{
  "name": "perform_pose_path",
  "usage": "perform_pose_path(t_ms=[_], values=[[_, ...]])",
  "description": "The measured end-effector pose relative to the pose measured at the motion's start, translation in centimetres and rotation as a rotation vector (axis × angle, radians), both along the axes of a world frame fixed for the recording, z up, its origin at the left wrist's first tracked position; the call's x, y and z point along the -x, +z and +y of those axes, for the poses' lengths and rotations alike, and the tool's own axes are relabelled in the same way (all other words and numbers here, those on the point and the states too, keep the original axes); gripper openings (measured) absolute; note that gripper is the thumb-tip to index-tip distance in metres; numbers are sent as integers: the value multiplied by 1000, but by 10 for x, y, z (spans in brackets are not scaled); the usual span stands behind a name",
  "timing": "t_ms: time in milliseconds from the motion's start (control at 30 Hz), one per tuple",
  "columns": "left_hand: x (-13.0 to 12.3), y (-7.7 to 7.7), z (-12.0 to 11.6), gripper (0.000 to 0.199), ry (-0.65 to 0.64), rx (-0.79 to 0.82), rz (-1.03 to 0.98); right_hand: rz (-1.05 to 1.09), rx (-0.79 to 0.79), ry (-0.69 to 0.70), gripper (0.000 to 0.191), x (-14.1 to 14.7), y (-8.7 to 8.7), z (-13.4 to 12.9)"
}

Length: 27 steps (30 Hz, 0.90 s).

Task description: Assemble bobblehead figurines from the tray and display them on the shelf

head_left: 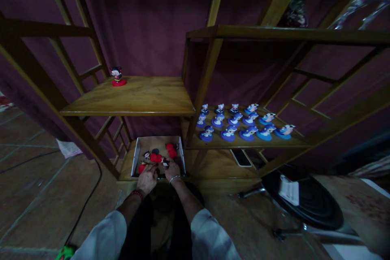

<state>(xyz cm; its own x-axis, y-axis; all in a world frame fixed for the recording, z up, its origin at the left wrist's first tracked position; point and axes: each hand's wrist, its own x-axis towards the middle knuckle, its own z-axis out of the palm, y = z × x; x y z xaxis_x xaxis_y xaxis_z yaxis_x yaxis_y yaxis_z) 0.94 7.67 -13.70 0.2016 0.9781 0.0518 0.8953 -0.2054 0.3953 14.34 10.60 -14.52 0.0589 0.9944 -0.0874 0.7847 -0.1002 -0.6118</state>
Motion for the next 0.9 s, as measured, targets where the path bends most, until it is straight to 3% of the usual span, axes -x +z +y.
perform_pose_path(t_ms=[300,667,900], values=[[2,-9,8,32,13,-74,17,35,-50,98,34,1,-3,-2],[1,-6,9,31,47,-18,51,37,-61,39,36,1,-4,-3],[4,-14,7,29,3,-54,48,33,-56,57,33,1,-5,-4]])
